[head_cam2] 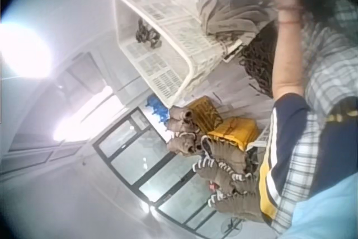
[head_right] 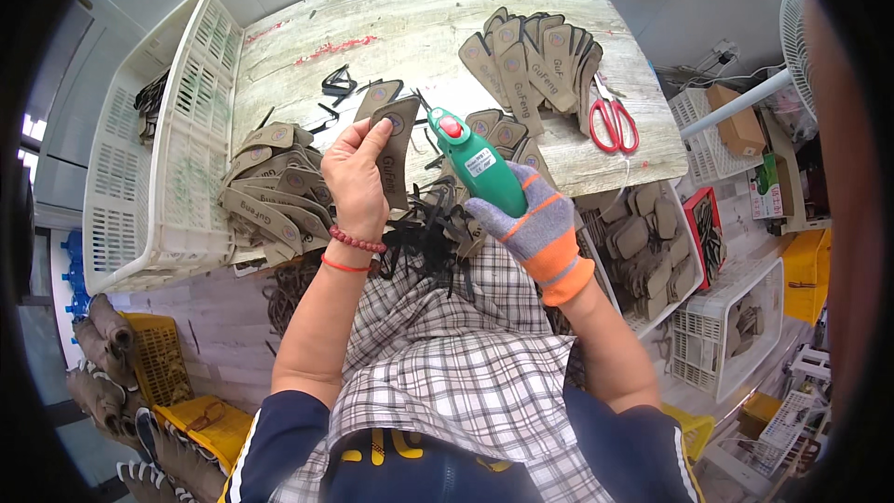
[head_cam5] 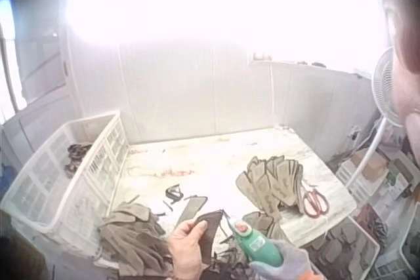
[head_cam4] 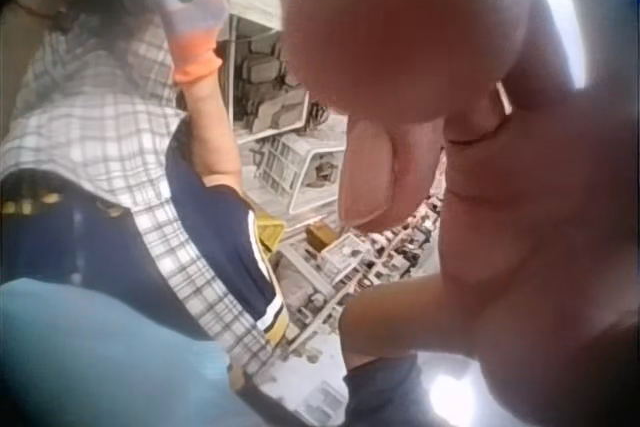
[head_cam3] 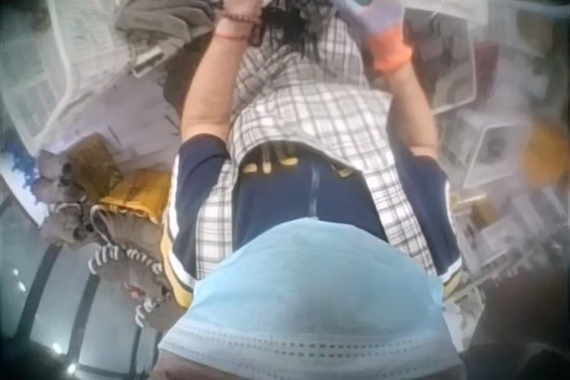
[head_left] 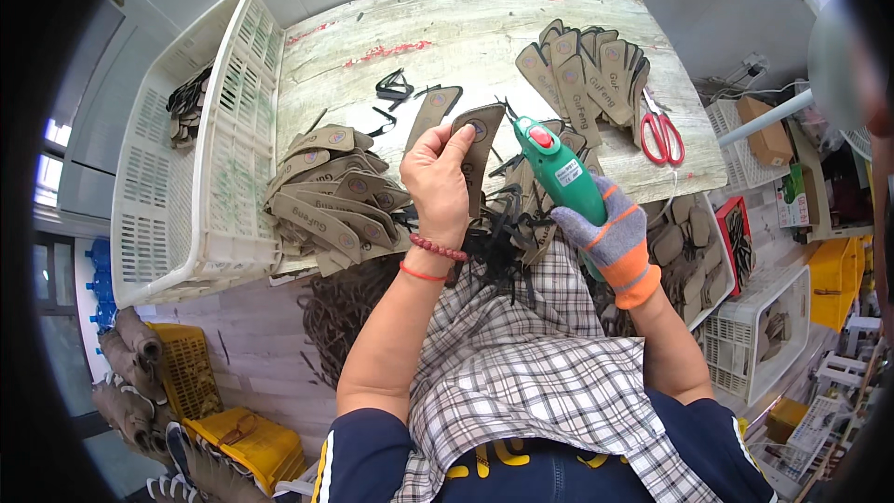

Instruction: The person uses a hot glue gun to apply glue to the edges of small cardboard pieces and presses them together. They handle the pieces one at a time, repeatedly picking up new pieces from a pile and joining them.

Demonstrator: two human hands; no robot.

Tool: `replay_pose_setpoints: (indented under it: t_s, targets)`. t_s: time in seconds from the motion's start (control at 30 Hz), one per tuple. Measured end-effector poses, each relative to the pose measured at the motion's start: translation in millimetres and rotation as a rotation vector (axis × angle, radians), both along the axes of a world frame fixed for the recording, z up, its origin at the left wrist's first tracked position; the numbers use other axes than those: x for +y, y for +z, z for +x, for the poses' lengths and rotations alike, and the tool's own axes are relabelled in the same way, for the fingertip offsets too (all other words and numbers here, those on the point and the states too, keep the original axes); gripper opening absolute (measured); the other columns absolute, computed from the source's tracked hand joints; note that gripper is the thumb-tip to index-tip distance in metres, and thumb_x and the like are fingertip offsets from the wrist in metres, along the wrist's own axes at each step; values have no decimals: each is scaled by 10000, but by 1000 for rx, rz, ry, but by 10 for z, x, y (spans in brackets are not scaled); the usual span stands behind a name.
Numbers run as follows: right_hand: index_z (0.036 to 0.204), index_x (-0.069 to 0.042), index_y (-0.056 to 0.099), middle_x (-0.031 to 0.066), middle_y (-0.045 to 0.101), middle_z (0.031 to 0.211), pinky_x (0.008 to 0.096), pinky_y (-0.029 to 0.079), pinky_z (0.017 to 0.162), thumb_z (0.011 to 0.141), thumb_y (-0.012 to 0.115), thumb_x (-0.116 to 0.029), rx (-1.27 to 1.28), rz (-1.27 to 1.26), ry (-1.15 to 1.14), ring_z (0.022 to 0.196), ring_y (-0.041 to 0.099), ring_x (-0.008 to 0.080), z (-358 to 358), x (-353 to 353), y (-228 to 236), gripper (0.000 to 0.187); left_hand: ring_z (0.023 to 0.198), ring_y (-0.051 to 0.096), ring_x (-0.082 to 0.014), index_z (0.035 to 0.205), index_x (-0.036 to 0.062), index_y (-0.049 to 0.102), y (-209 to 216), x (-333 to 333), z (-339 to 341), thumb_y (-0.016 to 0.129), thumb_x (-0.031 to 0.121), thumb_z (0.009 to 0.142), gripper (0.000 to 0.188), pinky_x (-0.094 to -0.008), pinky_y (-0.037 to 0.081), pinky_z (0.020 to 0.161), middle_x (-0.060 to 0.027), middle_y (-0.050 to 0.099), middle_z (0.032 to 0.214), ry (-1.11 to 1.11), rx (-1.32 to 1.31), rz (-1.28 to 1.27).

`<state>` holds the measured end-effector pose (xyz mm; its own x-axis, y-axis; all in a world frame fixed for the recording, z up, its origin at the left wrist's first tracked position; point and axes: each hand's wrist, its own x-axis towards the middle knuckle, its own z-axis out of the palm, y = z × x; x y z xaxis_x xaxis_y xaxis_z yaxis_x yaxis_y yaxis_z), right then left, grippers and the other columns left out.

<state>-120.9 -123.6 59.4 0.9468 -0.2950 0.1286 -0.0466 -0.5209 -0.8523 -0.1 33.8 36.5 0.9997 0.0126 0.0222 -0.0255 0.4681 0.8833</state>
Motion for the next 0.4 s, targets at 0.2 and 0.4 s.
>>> replay_pose_setpoints:
  t_s: [0.2, 0.4]
  targets:
    - [1095, 8, 562, 84, 661, 825, 247, 504, 617, 722, 777, -260, 9, 52, 33, 682, 619, 105, -41, -11, 69, 506, 659, 528, -35, 899, -46, 638, 63, 95, 50, 627, 34, 837, 102, -185, 440, 591, -10, 632, 778, -62, -88, 139]
    - [1120, 7, 549, 80, 666, 830, 230, 504, 615, 721, 779, -266, 32, 34, 72, 671, 620, 94, -82, -69, 85, 535, 658, 526, -30, 881, -41, 640, 156, 219, 110, 630, 52, 835, 104, -184, 440, 590, -7, 627, 760, -135, -163, 314]
